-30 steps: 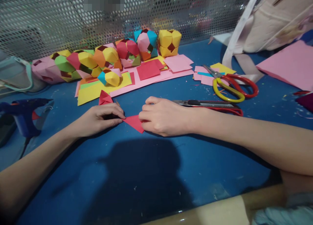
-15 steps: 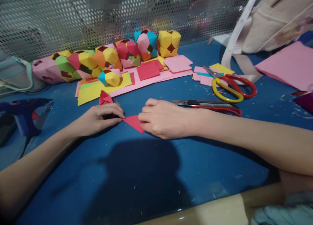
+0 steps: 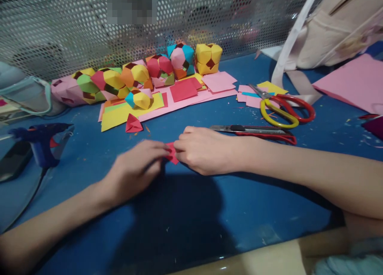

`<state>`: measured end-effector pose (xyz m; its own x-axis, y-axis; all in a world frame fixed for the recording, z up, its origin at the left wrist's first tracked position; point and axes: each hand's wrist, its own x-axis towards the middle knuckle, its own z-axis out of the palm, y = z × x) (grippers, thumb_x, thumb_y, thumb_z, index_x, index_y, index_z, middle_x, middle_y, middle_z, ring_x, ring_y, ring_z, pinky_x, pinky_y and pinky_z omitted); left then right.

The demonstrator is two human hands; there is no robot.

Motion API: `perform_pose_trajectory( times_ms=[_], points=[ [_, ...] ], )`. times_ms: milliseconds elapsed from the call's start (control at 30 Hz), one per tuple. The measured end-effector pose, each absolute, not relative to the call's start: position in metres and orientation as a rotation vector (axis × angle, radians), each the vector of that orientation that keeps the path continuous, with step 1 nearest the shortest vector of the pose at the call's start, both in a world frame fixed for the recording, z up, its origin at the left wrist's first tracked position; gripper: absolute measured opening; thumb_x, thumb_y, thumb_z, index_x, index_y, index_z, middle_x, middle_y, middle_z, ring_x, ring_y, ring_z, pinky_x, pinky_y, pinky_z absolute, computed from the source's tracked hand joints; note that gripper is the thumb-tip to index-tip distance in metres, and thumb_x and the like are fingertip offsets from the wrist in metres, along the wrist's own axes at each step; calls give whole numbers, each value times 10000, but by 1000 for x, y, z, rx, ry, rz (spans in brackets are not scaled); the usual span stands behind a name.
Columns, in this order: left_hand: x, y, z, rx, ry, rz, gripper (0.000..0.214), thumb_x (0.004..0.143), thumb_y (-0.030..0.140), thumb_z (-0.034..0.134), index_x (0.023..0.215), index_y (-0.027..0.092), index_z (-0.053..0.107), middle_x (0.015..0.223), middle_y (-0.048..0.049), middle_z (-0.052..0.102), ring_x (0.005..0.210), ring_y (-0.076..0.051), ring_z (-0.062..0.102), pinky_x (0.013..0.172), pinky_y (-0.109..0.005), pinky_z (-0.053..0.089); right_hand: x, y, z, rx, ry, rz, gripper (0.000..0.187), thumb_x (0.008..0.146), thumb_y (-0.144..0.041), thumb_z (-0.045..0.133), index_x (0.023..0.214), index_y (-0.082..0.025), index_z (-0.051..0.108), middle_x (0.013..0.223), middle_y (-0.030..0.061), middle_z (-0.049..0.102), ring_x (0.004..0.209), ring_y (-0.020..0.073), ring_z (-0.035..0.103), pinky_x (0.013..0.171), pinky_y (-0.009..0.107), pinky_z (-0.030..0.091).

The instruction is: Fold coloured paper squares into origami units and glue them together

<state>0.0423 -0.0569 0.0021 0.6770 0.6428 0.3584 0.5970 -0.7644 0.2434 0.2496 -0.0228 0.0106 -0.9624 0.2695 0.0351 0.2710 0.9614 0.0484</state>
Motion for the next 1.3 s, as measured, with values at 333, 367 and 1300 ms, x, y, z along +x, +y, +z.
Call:
perform_pose_trajectory(
  times_ms=[333, 367, 1300],
  points=[
    [55, -76, -7, 3282, 1198, 226, 459, 936, 373, 293, 981, 30, 594, 940, -205, 657, 908, -277, 642, 720, -370, 534, 247, -30, 14, -505, -3146, -37, 156, 839, -120, 489, 821, -125, 643, 812, 62, 624, 727, 175, 527, 653, 323, 278],
    [53, -74, -6, 3265, 1190, 227, 455, 936, 374, 293, 955, 41, 603, 908, -192, 661, 888, -271, 648, 701, -359, 537, 247, -30, 15, -512, -3154, -37, 159, 842, -122, 486, 827, -124, 644, 813, 62, 624, 725, 175, 528, 652, 323, 278],
    [45, -64, -9, 3493, 1229, 363, 164, 834, 218, 532, 721, 139, 620, 664, -80, 654, 628, -216, 624, 561, -313, 491, 240, -41, 22, -982, -3151, -293, 165, 811, -90, 454, 900, -78, 593, 642, 93, 646, 544, 167, 551, 672, 335, 285]
  ],
)
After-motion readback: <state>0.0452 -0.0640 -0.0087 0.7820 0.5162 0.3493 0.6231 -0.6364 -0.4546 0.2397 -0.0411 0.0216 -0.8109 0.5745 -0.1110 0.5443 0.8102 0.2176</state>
